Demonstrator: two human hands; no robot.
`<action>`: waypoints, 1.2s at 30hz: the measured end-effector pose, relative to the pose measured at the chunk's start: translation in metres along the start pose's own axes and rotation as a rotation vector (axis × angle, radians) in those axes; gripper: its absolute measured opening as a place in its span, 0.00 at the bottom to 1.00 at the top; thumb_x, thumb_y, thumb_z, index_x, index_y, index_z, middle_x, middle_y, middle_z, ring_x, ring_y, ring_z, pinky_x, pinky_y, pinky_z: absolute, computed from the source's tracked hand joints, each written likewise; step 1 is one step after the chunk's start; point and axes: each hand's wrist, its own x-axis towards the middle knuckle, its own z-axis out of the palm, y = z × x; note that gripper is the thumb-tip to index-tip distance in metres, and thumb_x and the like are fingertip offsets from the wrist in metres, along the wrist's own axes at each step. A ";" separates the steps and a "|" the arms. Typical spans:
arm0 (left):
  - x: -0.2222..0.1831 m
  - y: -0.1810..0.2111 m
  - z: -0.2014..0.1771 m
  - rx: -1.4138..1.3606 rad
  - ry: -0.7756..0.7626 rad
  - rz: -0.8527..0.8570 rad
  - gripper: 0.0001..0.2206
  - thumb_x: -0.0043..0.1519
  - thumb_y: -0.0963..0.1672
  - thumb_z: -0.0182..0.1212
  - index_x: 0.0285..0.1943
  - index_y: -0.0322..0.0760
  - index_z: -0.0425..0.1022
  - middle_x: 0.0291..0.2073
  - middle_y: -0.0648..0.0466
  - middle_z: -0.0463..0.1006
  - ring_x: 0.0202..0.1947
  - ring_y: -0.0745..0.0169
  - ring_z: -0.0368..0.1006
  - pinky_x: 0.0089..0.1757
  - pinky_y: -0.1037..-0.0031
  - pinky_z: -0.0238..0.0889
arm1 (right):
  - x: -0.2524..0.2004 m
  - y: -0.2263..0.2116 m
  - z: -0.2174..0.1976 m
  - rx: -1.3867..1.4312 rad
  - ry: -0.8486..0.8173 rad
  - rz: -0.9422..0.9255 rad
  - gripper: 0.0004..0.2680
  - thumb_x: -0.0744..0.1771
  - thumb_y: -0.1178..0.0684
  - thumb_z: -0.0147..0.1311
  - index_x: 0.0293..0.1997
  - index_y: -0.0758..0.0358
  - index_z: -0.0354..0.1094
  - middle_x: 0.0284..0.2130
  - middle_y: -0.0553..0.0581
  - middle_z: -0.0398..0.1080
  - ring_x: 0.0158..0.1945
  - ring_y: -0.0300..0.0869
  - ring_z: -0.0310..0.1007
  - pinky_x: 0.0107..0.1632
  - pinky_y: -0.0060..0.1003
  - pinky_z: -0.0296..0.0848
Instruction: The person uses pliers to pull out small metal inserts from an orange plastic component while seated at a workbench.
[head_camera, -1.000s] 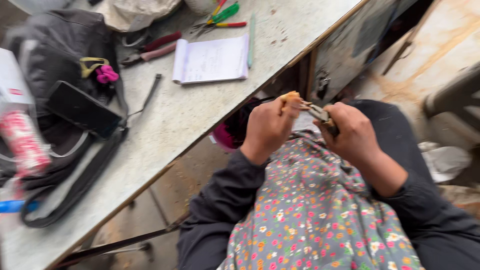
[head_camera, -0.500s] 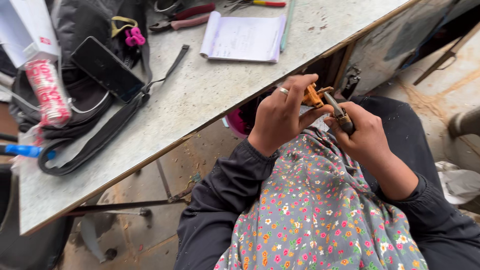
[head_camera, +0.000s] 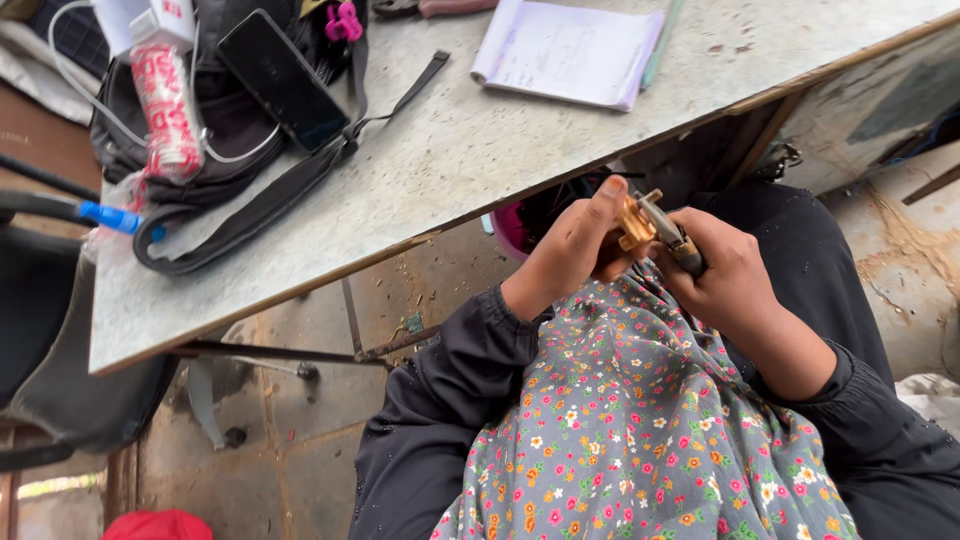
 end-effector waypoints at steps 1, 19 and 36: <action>-0.002 0.009 0.003 0.129 0.126 0.012 0.30 0.75 0.61 0.43 0.44 0.32 0.74 0.23 0.56 0.72 0.20 0.68 0.64 0.27 0.75 0.57 | 0.002 0.000 0.002 0.020 -0.032 0.072 0.07 0.65 0.55 0.61 0.44 0.65 0.71 0.27 0.60 0.70 0.28 0.51 0.72 0.34 0.41 0.70; -0.015 0.037 0.005 1.383 0.434 0.724 0.17 0.69 0.54 0.57 0.51 0.39 0.74 0.23 0.54 0.73 0.25 0.57 0.74 0.30 0.67 0.65 | 0.009 -0.013 0.006 -0.096 0.003 -0.080 0.08 0.65 0.56 0.64 0.44 0.66 0.71 0.31 0.61 0.69 0.34 0.55 0.72 0.38 0.45 0.70; -0.026 0.070 0.011 1.023 0.276 0.531 0.30 0.69 0.63 0.52 0.61 0.39 0.69 0.44 0.52 0.80 0.43 0.49 0.80 0.42 0.70 0.72 | 0.005 0.003 0.003 0.006 -0.048 0.034 0.09 0.65 0.53 0.63 0.46 0.63 0.70 0.33 0.59 0.73 0.35 0.52 0.76 0.38 0.42 0.72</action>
